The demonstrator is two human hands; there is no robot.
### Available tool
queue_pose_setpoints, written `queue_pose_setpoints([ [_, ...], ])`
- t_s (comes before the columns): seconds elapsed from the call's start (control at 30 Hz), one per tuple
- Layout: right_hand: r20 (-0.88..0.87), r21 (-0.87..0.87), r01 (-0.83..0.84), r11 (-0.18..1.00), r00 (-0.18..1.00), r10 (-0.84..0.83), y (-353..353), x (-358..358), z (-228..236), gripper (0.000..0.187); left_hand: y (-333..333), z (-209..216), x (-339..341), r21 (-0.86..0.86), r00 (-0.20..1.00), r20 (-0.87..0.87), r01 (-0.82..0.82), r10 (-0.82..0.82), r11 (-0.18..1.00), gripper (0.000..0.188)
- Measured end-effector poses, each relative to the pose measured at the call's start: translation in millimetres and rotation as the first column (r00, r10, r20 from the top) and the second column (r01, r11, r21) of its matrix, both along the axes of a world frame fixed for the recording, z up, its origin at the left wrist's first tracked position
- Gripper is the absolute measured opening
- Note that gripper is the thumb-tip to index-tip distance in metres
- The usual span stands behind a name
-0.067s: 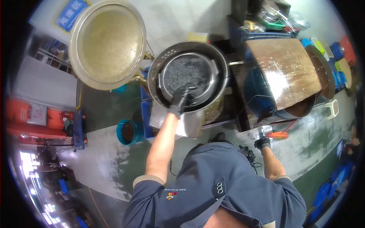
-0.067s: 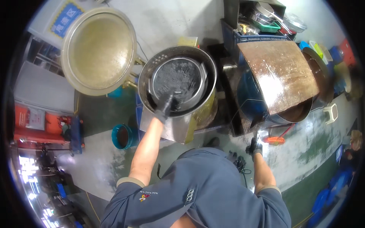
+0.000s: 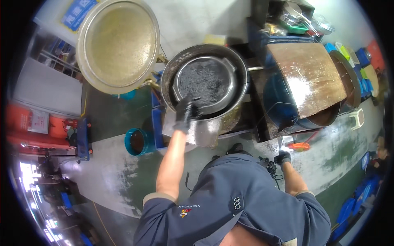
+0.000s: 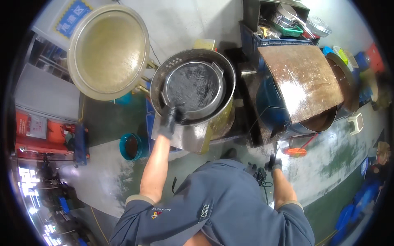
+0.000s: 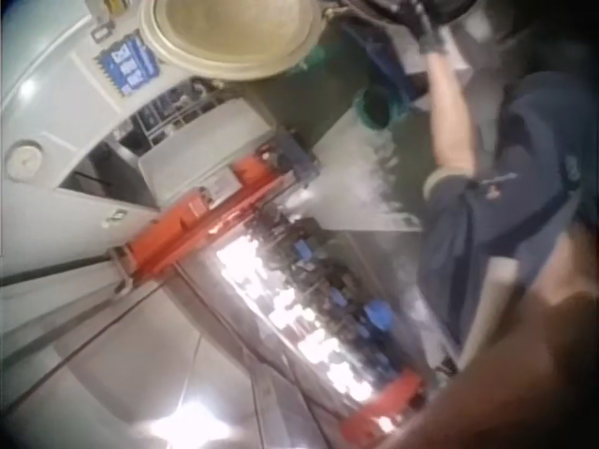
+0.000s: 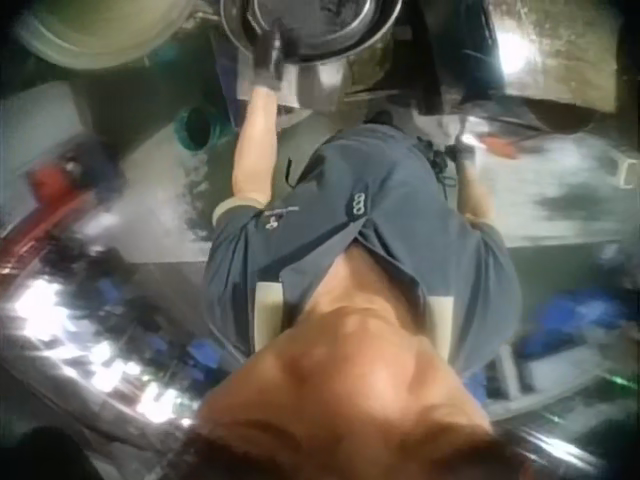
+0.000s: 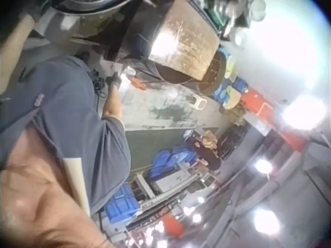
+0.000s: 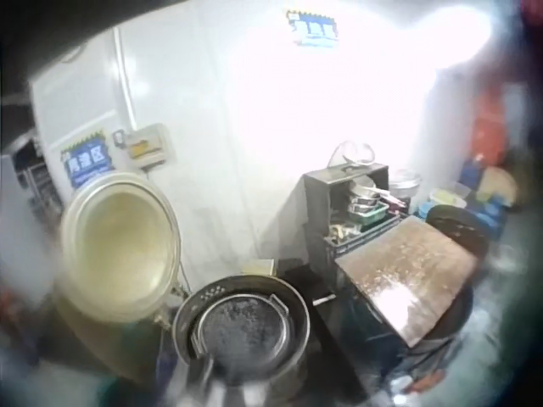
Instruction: Stirring industrial powder in a blue crate and transferring it to a processing machine using a long-handled paddle.
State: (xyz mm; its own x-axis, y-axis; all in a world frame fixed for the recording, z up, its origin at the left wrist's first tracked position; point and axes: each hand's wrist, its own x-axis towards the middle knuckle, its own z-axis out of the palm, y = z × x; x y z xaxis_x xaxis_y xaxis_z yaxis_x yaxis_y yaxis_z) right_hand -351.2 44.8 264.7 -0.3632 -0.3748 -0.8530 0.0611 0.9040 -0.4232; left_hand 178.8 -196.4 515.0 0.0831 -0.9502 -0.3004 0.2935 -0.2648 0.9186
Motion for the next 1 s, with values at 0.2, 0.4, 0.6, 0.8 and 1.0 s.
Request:
queue_pose_setpoints([
  [0.2,-0.383,0.462,-0.88,0.112,-0.084,0.92,124,-4,20,0.029,147,-71,139,0.286,0.889,-0.014,-0.435,0.457,0.854,0.051],
  [0.4,-0.281,0.385,-0.863,0.326,0.227,0.932,167,-14,34,0.026,316,-215,168,0.651,0.879,-0.068,-0.319,0.471,0.689,0.048],
  [0.6,-0.521,0.296,-0.955,-0.011,-0.172,0.836,179,-31,5,0.034,363,-249,146,0.891,0.933,0.053,-0.205,0.355,0.405,0.032],
  [0.8,0.314,-0.007,-0.105,0.994,0.944,0.102,138,-71,8,0.015,344,-250,146,0.822,0.895,-0.112,-0.16,0.431,0.547,0.025],
  [1.0,0.344,0.015,0.321,0.947,0.887,-0.307,55,-56,57,0.011,296,-250,143,0.786,0.886,-0.127,-0.185,0.446,0.589,0.03],
])
